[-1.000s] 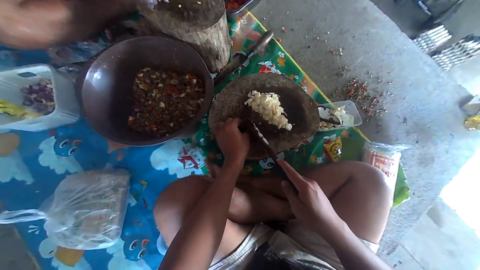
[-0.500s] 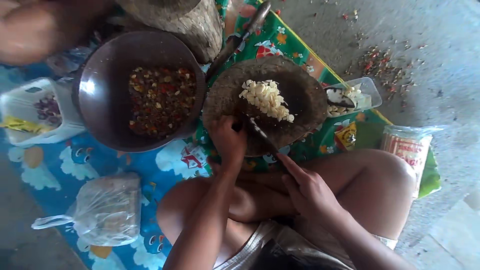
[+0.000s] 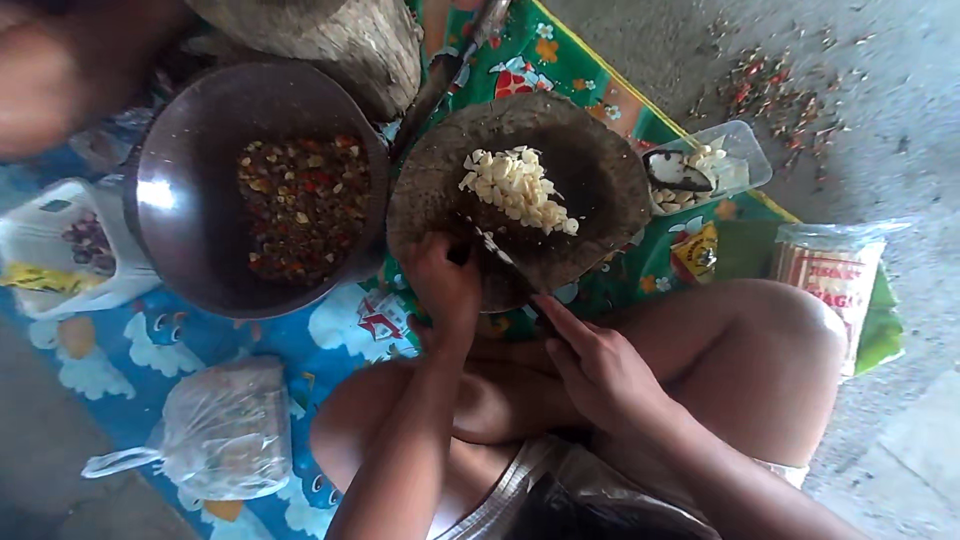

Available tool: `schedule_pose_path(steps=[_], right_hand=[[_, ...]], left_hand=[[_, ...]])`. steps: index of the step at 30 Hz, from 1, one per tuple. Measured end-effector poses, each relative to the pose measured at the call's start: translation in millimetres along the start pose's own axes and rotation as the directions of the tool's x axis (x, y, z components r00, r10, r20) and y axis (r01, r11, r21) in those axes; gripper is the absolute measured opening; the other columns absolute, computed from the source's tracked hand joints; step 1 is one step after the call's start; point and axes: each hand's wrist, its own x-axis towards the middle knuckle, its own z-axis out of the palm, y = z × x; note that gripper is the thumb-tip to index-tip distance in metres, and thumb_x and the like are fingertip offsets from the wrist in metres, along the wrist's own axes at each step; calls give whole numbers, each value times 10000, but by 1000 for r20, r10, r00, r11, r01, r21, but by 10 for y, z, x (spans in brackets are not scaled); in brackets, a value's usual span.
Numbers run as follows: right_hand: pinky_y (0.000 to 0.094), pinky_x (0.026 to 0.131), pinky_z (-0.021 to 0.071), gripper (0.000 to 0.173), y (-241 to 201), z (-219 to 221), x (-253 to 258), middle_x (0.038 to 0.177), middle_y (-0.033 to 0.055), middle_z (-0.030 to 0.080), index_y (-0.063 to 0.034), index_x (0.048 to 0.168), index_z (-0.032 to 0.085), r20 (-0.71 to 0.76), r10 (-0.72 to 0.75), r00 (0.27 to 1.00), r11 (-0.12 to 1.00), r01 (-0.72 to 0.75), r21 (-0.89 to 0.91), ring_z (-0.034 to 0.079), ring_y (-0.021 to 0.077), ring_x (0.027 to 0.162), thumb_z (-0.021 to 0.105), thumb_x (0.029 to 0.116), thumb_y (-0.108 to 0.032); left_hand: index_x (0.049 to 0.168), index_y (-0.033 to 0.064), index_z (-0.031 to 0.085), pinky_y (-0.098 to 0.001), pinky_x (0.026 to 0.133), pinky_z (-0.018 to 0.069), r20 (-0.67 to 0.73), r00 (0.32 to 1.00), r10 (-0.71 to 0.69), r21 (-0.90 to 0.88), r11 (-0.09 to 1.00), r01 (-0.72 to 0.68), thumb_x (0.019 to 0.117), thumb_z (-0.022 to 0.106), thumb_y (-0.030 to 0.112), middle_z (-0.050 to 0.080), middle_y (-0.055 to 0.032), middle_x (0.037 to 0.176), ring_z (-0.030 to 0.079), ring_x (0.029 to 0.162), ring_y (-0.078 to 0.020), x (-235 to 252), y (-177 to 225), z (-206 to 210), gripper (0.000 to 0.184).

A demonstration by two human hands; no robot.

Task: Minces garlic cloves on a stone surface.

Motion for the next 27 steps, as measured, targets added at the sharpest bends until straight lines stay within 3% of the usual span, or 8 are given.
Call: schedule_pose_path(steps=[4,9,15,17,21,24,27], right_hand=[[426,639,553,485,-87,-54,-44,871,56,689,-230,1552,467,7,18,1000,1000,-18,-2,646,202,698,412,1073,-279],[350,539,511,489,-6,-167,-344,790,18,662,-156,1512,524,-21,-28,999,1000,28,0,576,138,592,414,1046,-259],[439,630,550,477,-10,-47,61,798,42,671,-203,1537,484,-6,-8,1000,1000,8,14,638,198,678,429,1068,-274],[420,613,538,482,-76,-56,110,775,32,652,-218,1547,472,-8,-9,1000,1000,9,9,616,187,654,431,1071,-276],[379,581,525,495,-93,-161,-123,802,18,663,-214,1547,478,5,-14,1000,1000,14,3,596,155,630,405,1064,-287],[348,533,499,485,-34,-187,-267,761,0,642,-192,1518,517,-1,-13,1000,1000,13,2,562,129,583,406,1054,-282],[396,591,532,477,-19,-150,-133,796,34,668,-178,1525,503,18,2,1000,1000,-3,26,611,174,643,412,1067,-277]], left_hand=[[911,13,680,-586,867,493,-16,999,36,-18,999,-36,927,723,155,678,-181,974,632,995,-392,-13,-32,22,149],[952,17,742,-541,936,468,-43,998,-54,6,998,55,879,770,223,721,-141,1016,639,1005,-334,54,21,55,220],[902,51,731,-526,933,469,-44,998,-36,-43,999,34,892,736,231,710,-115,953,637,1000,-310,49,-38,75,181],[915,60,718,-535,922,474,-32,999,-9,-63,998,7,908,734,222,698,-119,963,630,1004,-312,21,-53,59,163],[861,34,703,-532,908,462,-63,998,-9,-29,1000,8,852,773,205,689,-127,904,631,945,-318,53,-21,66,185],[916,34,726,-527,915,470,-40,999,-27,-10,1000,27,857,771,182,713,-126,977,637,984,-315,48,-9,57,165],[899,56,728,-513,949,454,-50,998,-24,-18,1000,23,873,753,208,706,-106,963,630,995,-299,58,-40,89,155]])
